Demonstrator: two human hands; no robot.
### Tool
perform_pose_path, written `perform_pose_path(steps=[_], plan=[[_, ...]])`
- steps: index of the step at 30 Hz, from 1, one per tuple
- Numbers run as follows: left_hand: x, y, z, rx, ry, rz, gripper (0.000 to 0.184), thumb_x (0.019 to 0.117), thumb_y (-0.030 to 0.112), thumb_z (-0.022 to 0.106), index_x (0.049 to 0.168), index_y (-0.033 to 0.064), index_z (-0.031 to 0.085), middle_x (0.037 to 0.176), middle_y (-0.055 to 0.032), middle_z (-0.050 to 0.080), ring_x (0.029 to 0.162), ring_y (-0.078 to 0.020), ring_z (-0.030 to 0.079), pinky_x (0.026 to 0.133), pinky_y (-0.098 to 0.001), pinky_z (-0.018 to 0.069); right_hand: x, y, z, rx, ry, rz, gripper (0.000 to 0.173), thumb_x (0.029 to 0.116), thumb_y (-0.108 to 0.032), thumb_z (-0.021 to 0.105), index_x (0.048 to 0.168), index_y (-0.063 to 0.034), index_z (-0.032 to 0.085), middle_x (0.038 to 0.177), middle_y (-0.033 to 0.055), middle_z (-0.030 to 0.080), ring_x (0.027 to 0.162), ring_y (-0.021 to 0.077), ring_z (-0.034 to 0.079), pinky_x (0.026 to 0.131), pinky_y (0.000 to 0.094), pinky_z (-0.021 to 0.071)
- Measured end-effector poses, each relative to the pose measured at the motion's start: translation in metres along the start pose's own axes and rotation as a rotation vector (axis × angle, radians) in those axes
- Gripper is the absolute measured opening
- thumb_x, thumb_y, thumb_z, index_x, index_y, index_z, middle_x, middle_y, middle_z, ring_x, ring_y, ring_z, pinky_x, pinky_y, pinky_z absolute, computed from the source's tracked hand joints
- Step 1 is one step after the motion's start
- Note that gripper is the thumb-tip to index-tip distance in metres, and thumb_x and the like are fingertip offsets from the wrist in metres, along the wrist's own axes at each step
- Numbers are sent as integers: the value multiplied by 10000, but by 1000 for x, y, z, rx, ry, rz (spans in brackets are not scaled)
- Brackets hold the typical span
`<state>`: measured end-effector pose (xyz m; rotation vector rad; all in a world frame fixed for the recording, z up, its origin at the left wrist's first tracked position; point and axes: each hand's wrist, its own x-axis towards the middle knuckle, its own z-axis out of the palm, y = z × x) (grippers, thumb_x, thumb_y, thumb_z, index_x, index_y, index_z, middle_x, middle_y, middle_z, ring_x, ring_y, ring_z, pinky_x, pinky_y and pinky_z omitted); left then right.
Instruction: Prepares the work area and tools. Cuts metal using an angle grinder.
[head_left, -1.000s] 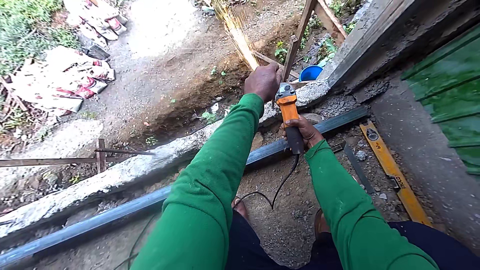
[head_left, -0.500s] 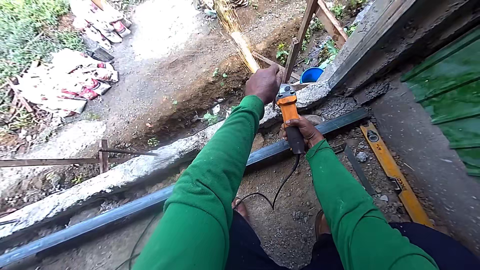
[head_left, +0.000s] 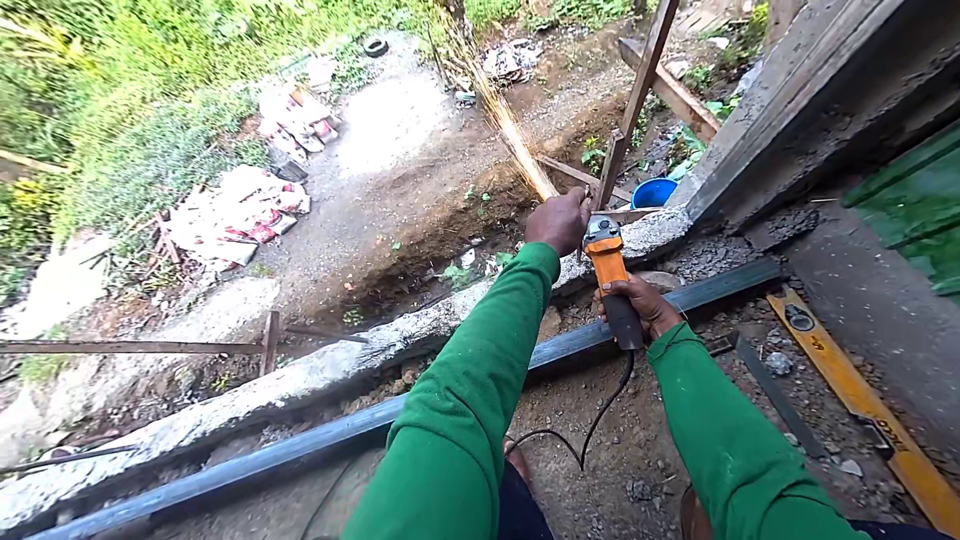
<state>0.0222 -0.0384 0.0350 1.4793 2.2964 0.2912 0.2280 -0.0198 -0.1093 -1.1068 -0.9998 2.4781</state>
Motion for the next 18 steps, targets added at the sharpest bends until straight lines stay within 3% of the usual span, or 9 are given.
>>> perform_pose_path(steps=[18], plan=[[-5,-1,2,-22,-3,1,352,1103,411,388,1184,189,649,982,-119,718,955,-339,712,753,-609,556,-6,-1,2,-8,-5,1,405,946,-140,586,1320,-70,446,829,170,671,604,269,687,549,401,614]])
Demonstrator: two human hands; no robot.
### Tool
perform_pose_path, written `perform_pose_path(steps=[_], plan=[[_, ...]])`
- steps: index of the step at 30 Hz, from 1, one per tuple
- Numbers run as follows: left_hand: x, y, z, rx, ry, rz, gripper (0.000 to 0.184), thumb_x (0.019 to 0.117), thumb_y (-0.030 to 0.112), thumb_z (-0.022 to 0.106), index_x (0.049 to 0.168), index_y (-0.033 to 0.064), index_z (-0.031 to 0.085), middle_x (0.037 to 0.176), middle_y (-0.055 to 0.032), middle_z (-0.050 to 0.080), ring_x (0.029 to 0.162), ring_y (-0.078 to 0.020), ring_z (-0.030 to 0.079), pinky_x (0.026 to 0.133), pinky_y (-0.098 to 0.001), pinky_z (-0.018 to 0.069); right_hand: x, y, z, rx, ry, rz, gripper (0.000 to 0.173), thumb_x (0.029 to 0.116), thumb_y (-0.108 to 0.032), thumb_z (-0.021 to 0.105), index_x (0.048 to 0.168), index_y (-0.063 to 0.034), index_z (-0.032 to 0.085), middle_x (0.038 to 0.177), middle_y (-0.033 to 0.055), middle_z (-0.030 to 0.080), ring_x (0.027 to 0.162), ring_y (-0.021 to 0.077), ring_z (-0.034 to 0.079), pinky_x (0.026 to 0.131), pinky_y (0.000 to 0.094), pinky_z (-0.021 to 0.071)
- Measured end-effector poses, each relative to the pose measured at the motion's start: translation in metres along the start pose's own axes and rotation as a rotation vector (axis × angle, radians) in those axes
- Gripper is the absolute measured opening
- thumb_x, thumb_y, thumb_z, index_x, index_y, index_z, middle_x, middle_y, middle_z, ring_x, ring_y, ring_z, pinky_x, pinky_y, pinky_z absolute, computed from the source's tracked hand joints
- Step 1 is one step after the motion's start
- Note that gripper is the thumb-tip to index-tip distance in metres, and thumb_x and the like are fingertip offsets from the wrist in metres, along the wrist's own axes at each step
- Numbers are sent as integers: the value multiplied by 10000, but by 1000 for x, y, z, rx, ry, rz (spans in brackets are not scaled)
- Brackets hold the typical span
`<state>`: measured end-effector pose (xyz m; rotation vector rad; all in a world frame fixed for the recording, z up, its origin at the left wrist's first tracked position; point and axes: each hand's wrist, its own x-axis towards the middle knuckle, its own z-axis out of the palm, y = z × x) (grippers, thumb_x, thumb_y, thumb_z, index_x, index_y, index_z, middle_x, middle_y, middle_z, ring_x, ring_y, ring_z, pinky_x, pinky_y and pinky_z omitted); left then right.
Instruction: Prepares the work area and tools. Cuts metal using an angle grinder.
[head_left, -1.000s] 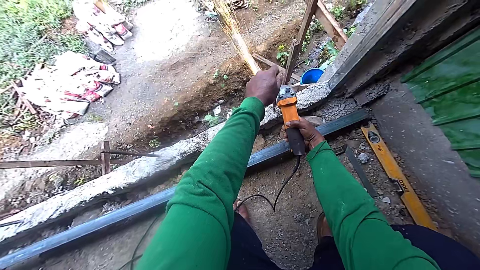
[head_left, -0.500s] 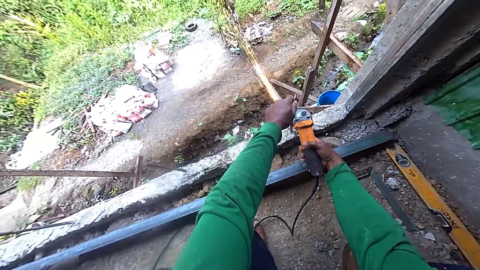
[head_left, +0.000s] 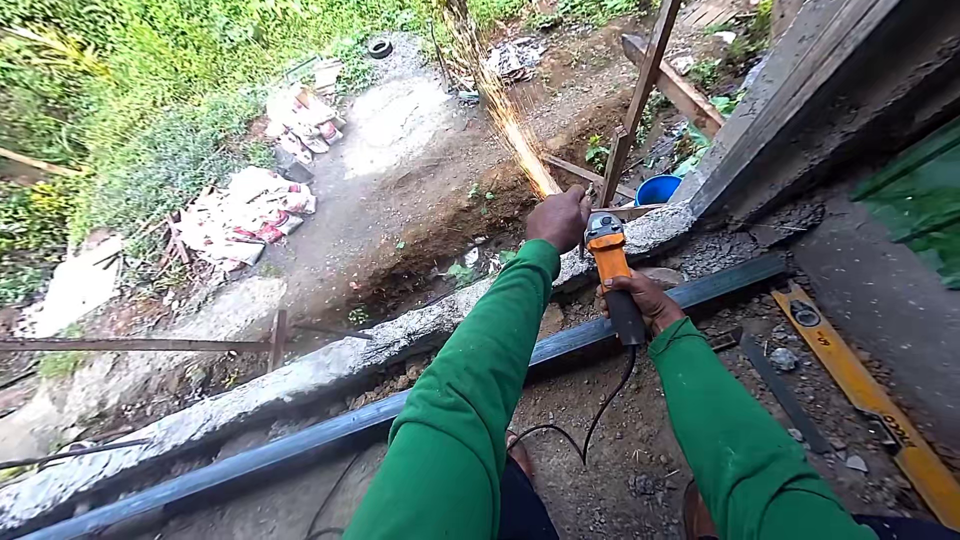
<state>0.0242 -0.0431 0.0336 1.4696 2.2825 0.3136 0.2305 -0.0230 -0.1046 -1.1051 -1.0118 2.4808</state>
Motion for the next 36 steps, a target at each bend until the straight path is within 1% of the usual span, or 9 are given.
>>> perform_pose_path(steps=[7,9,12,14,16,20,24,32,36], plan=[[-1,-3,1,1,-7,2,356,1102,415,383,1193,193,647,992,-121,721,959,-343,713,756,-617,556,0,2,1,-19,23,-10,414,930,-166,604,1310,-77,463,818,161,670,595,267,679,550,412,608],[0,-3,1,1,-11,0,353,1104,416,382,1169,186,643,974,-119,713,948,-345,708,742,-617,551,0,3,-1,-29,23,-20,428,915,-183,620,1307,-88,479,820,154,672,585,260,672,532,411,600],[1,-4,3,-5,-2,-10,347,1097,422,392,1145,196,651,972,-110,718,942,-337,712,739,-618,553,1,7,-6,-26,8,-24,483,891,-232,668,1328,-112,498,861,153,683,601,253,676,536,411,599],[1,-4,3,-14,2,-11,350,1100,421,392,1159,196,653,975,-115,720,941,-344,712,744,-623,553,0,8,-7,-33,9,-17,502,883,-252,682,1337,-129,504,877,144,690,613,244,679,541,403,598],[1,-5,3,-13,8,-13,356,1100,425,388,1172,202,657,978,-109,723,941,-340,713,746,-620,553,-2,8,-8,-40,8,-13,512,880,-264,690,1340,-137,506,880,139,693,615,237,681,540,396,597],[0,-7,4,-3,14,-17,349,1097,430,387,1158,209,651,959,-100,722,927,-330,713,733,-613,553,-2,9,-11,-49,-2,-9,508,878,-284,695,1333,-141,518,882,132,693,623,241,683,551,403,599],[-3,-6,1,2,0,-25,349,1099,421,392,1166,197,651,963,-110,721,935,-339,715,740,-620,557,-5,10,-13,-90,19,-9,512,898,-320,701,1351,-165,522,917,125,699,635,232,683,559,401,598],[-5,-12,2,3,4,-20,357,1098,431,387,1152,193,648,949,-105,717,922,-329,715,735,-607,558,-5,10,-13,-73,28,5,543,867,-325,720,1347,-166,522,896,136,699,633,242,686,560,407,598],[-7,-14,1,-4,-2,-17,360,1101,431,382,1142,187,643,947,-104,715,918,-333,713,733,-608,556,-2,12,-15,-69,21,4,537,874,-322,721,1352,-174,526,896,138,699,628,242,684,558,408,598]])
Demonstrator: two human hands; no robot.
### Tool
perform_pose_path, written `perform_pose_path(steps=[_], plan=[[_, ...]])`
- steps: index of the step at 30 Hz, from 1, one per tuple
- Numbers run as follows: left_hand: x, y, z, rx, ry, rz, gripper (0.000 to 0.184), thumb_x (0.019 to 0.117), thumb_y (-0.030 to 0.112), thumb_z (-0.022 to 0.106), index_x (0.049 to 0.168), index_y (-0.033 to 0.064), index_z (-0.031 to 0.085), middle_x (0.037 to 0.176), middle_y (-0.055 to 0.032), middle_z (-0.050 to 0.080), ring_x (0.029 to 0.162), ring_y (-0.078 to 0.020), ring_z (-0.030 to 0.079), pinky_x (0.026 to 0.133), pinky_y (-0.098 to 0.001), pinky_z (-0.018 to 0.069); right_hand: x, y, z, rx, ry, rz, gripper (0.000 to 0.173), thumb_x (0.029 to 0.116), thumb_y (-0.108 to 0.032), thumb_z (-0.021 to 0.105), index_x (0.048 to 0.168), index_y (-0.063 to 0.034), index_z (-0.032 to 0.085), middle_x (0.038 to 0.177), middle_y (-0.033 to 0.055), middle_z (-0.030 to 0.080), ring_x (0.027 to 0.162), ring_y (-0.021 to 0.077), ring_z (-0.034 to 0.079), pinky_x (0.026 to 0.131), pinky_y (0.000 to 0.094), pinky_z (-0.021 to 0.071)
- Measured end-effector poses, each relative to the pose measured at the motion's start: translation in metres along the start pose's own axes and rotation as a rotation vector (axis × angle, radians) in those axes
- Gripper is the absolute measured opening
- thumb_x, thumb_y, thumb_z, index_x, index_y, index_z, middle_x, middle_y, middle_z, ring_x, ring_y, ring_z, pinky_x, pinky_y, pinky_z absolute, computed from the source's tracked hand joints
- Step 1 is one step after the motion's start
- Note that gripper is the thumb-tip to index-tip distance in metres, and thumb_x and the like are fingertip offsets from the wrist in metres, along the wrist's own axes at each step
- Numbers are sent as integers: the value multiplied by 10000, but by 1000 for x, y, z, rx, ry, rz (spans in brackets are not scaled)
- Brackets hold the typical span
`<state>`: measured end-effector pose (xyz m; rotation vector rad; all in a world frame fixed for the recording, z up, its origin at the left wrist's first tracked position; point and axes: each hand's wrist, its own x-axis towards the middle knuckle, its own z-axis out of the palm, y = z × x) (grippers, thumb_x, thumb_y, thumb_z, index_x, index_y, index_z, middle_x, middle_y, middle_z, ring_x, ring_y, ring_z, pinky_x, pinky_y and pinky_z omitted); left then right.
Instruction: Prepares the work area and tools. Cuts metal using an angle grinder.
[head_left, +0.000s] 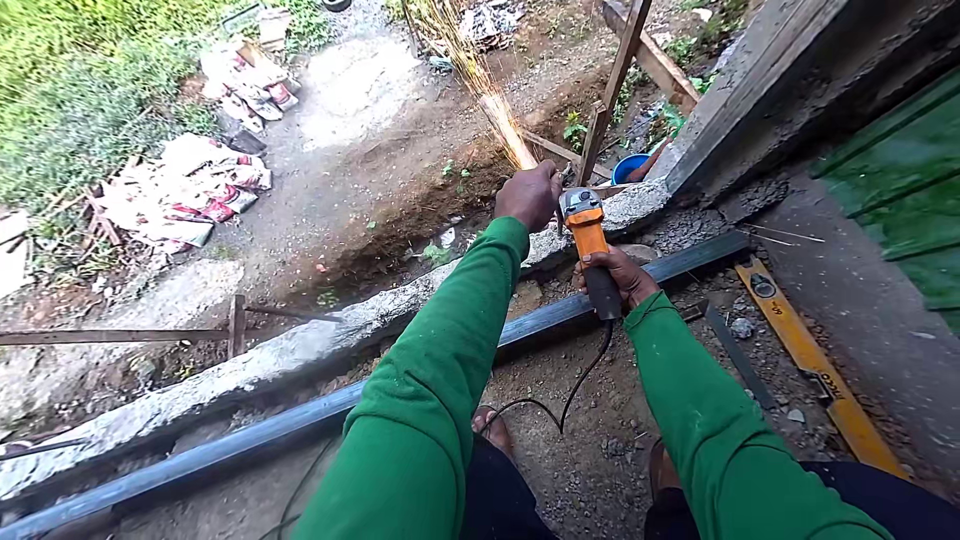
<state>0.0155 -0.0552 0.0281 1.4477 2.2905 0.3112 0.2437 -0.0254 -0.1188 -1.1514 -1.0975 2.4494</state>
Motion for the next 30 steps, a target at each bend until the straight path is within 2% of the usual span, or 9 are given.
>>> perform_pose_path(steps=[12,18,24,30], plan=[[-6,-10,0,-32,-5,7,357,1101,414,392,1173,180,651,950,-111,718,915,-333,714,752,-611,558,-5,-4,4,-16,-3,0,569,852,-343,741,1350,-179,522,886,131,692,620,239,680,554,406,597],[-9,-15,0,-52,-9,-2,343,1099,412,397,1138,177,643,909,-106,706,879,-324,710,731,-604,555,-4,-2,3,-38,4,-4,527,900,-352,708,1357,-174,517,916,134,701,632,243,683,566,419,601],[-10,-22,1,-71,-17,-1,335,1096,407,401,1103,178,646,890,-97,705,855,-319,709,719,-602,556,-6,-1,2,-31,6,6,537,885,-351,722,1351,-172,521,902,136,700,630,242,685,564,412,600],[-17,-35,5,-113,-16,14,333,1097,402,421,1142,163,649,912,-100,711,860,-305,710,766,-596,564,-6,-3,5,-27,-3,-10,527,894,-342,717,1351,-164,524,910,134,699,627,243,681,558,409,597]])
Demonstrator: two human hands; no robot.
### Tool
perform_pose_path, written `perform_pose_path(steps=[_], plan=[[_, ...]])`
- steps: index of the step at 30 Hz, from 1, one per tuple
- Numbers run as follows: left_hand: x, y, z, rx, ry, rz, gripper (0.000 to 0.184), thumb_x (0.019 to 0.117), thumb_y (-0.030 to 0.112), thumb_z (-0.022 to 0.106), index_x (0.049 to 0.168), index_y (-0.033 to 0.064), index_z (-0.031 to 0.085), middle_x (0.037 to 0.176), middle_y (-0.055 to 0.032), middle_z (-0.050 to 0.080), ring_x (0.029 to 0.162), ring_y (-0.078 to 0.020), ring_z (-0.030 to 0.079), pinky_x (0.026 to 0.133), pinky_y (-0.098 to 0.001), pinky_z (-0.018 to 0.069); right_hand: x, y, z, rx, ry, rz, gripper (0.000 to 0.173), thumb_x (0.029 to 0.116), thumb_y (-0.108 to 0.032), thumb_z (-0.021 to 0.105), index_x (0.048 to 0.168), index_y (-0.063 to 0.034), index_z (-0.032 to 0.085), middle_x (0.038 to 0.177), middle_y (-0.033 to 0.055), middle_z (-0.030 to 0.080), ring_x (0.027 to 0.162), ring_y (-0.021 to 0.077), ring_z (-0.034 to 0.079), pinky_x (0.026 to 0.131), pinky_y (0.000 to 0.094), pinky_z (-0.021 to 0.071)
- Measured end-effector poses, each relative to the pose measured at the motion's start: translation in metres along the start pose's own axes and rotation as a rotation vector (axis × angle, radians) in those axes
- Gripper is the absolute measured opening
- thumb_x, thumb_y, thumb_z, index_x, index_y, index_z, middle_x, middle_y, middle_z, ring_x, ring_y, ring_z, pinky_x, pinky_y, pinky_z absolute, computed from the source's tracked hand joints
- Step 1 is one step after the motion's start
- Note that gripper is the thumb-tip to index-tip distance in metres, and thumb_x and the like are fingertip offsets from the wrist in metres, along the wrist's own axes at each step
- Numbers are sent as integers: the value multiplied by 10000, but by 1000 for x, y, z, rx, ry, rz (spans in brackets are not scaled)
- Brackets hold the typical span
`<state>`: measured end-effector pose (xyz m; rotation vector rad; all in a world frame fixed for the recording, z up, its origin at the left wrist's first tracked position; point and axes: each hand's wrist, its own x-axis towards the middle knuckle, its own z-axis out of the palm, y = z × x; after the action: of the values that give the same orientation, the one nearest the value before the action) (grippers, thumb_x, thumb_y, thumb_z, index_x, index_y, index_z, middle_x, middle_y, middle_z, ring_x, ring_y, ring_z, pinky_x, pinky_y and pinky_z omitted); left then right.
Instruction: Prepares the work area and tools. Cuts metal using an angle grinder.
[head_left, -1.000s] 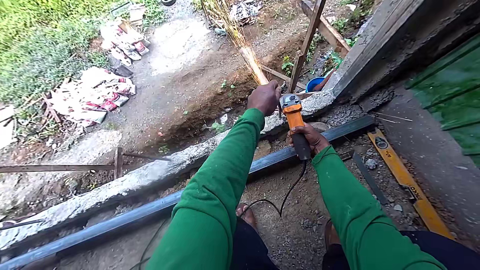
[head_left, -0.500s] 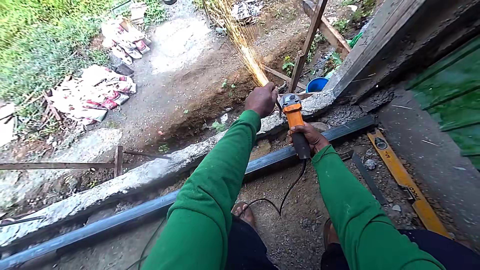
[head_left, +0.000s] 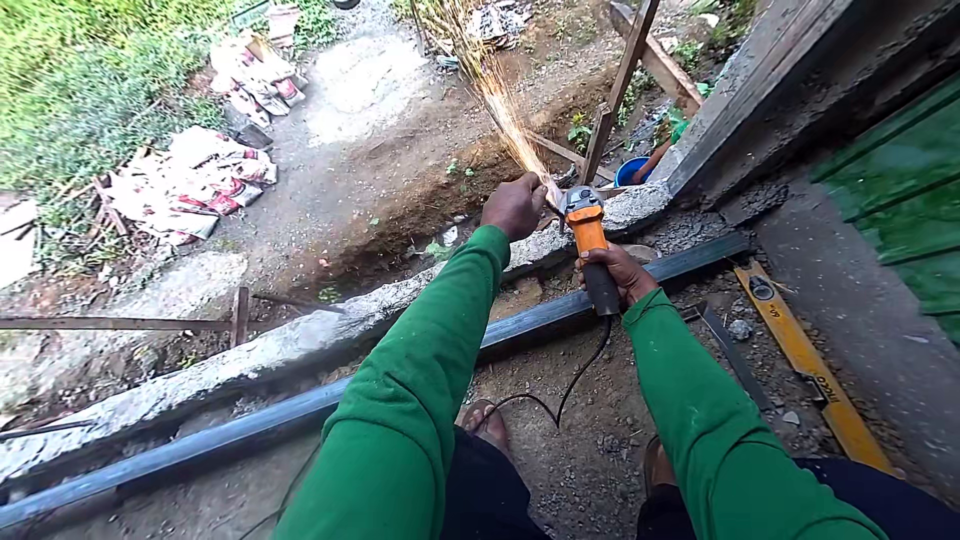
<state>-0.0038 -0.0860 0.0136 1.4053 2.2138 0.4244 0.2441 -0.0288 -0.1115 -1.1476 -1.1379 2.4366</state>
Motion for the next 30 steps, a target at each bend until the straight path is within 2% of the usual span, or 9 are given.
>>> perform_pose_path(steps=[3,7,8,14,18,22,30], plan=[[-6,-7,4,-12,21,-6,319,1097,395,427,1174,181,650,925,-91,719,866,-300,715,768,-595,565,0,-3,5,-11,26,12,524,896,-334,716,1353,-163,524,918,135,703,633,240,684,562,408,599],[-15,-14,7,15,24,-30,384,1106,407,386,1380,244,600,1018,-96,743,928,-308,728,820,-607,571,-4,-5,7,-13,41,23,540,878,-355,728,1346,-172,530,910,132,707,625,239,681,555,403,591],[-17,-14,7,41,20,-45,393,1108,415,376,1384,241,595,1031,-106,744,949,-323,728,826,-616,567,-5,-4,7,-14,39,23,545,875,-358,733,1346,-171,530,907,131,705,625,240,680,557,406,590],[-34,-13,5,214,-25,-163,415,1108,459,355,1251,187,635,1007,-146,730,979,-383,715,787,-644,556,-7,-3,0,6,8,26,555,879,-358,739,1357,-173,525,917,134,700,640,242,680,567,409,591],[-41,-17,8,246,-29,-186,420,1109,453,354,1251,183,642,1026,-155,731,1001,-391,713,786,-656,551,-7,-1,-5,-22,-19,22,539,888,-368,728,1354,-185,529,909,125,700,643,241,677,572,417,590],[-45,-17,18,276,35,-170,431,1115,444,335,1195,145,636,1030,-141,727,1009,-371,713,802,-628,555,-3,-6,-5,-43,-14,35,529,896,-366,728,1357,-194,533,908,124,703,641,244,680,567,418,590],[-54,-25,35,267,94,-187,461,1120,442,315,1199,122,639,1081,-139,728,1006,-358,720,811,-608,564,-1,-14,-6,-59,1,77,569,872,-372,748,1368,-203,528,912,132,707,642,256,686,564,427,592]])
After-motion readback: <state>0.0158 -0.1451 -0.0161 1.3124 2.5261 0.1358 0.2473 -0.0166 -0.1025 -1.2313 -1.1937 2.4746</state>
